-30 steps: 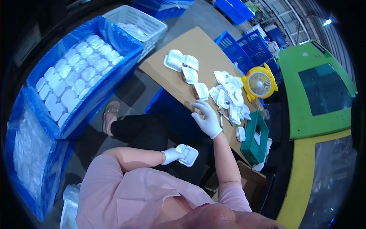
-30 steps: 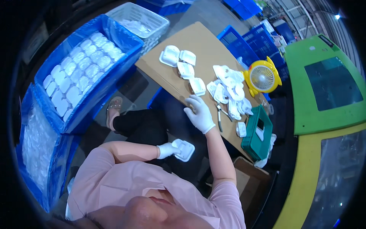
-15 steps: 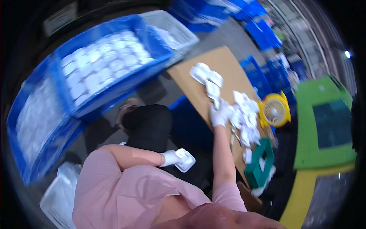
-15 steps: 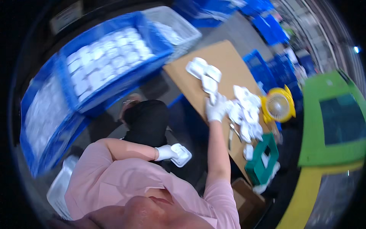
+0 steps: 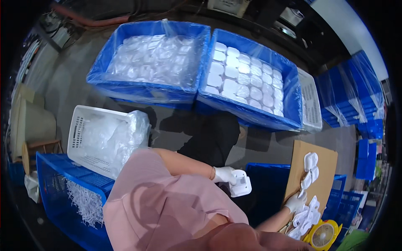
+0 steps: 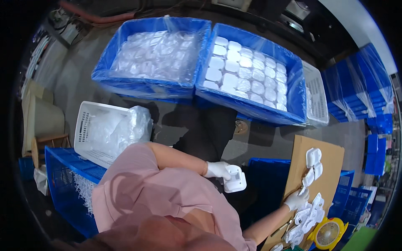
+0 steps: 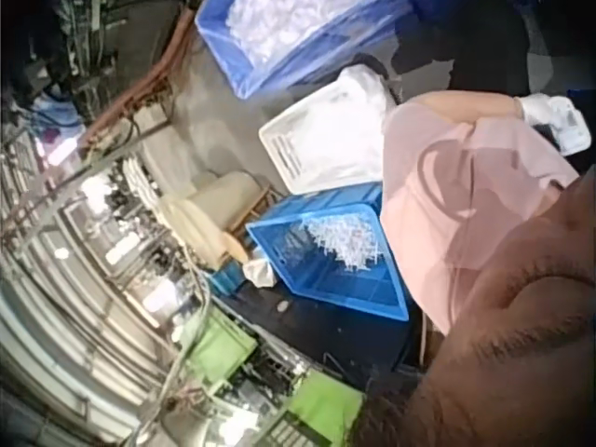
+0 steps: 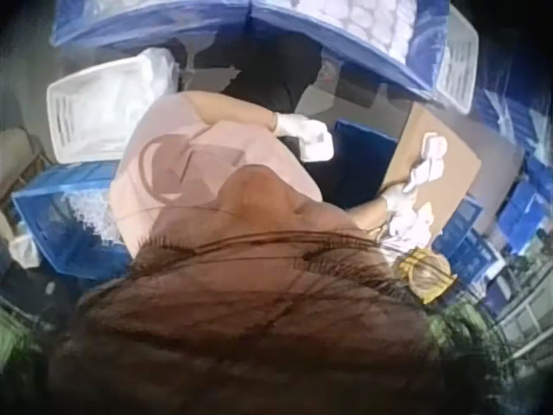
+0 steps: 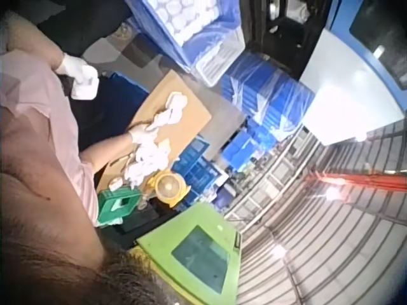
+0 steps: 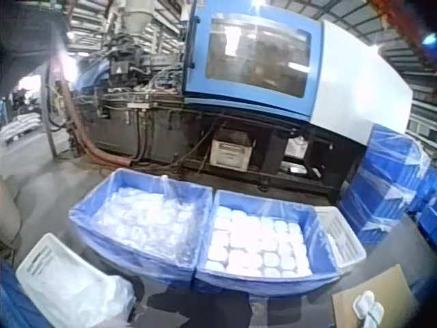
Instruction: Assembling plastic component housings using pliers at a manual assembly station.
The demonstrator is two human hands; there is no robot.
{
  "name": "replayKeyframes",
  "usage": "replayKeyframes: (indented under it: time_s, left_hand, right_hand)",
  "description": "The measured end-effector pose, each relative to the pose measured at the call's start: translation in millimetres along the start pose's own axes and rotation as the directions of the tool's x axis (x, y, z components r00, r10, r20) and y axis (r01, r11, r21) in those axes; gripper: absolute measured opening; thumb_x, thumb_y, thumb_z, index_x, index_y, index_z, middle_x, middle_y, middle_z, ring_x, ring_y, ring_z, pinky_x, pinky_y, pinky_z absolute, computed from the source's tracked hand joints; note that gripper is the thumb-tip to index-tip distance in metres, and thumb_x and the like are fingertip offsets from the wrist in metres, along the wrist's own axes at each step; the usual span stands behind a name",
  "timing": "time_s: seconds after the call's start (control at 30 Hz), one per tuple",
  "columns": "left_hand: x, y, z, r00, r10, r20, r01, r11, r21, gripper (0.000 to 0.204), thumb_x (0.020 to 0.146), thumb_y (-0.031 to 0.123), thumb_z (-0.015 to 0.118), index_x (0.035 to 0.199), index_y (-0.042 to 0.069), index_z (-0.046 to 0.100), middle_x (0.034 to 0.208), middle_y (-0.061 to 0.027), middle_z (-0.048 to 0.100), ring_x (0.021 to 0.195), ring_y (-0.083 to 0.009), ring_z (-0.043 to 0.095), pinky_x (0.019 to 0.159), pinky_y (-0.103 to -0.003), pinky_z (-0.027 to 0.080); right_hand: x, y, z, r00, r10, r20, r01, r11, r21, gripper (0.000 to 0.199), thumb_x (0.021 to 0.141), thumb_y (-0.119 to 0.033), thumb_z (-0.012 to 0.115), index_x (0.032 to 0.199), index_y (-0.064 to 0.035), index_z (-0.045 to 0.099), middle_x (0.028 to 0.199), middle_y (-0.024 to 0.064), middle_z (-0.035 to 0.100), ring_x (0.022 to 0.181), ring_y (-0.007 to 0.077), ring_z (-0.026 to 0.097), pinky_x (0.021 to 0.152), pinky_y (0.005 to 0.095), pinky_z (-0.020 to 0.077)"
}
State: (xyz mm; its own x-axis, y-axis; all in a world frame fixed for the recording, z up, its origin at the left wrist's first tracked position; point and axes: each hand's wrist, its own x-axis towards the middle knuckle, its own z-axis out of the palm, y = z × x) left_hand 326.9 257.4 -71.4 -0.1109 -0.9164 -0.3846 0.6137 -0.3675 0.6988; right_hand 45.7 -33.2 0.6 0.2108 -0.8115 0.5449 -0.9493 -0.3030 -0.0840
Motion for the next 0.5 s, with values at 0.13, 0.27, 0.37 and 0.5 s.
replayKeyframes:
  time_s: [0.13,0.27,0.37,0.5]
  left_hand:
    - [-14.3,10.1,-12.6,0.993,0.122,0.0,-0.121,0.986,-0.115,0.045,0.071,-0.003,0.054,0.115,0.005,0.058,0.105,-0.0076,0.063,0.1,-0.0189,0.059,0.09,-0.034,0.045]
    - [-16.2,0.8,-21.9,0.959,0.256,0.119,-0.223,0.945,-0.238,0.055,0.071,-0.001,0.054,0.125,0.008,0.051,0.114,-0.0061,0.059,0.109,-0.0187,0.055,0.095,-0.035,0.042]
    - [-13.8,-0.2,-22.3,0.929,0.331,0.165,-0.237,0.876,-0.421,0.055,0.071,-0.003,0.052,0.124,0.01,0.048,0.113,-0.0036,0.058,0.11,-0.0177,0.055,0.095,-0.035,0.043]
    - [-14.4,11.0,-12.6,0.922,0.334,0.198,-0.222,0.871,-0.439,0.052,0.075,-0.004,0.056,0.124,0.011,0.045,0.114,-0.0041,0.055,0.11,-0.016,0.053,0.097,-0.033,0.042]
  right_hand:
    - [-1.4,-5.6,-9.2,0.995,0.056,-0.086,-0.038,0.979,0.202,0.025,0.083,-0.007,0.056,0.107,0.0007,0.06,0.1,0.022,0.06,0.091,0.0395,0.056,0.085,0.0448,0.0437]
    - [-37.1,-109.7,-44.9,0.964,-0.067,-0.258,0.204,0.809,0.551,0.025,0.087,-0.008,0.057,0.109,0.0058,0.058,0.11,0.0171,0.059,0.1,0.0298,0.056,0.091,0.0389,0.0425]
    - [-87.5,-202.8,-76.1,0.957,-0.272,0.105,0.081,0.595,0.8,0.029,0.091,-0.014,0.053,0.114,0.0026,0.058,0.116,0.0127,0.058,0.109,0.023,0.053,0.098,0.0358,0.0377]
    - [-147.4,-249.9,-82.5,0.754,-0.381,0.535,-0.545,0.092,0.833,0.037,0.089,-0.015,0.049,0.121,0.0049,0.05,0.123,0.0133,0.055,0.115,0.0225,0.05,0.101,0.0331,0.0351]
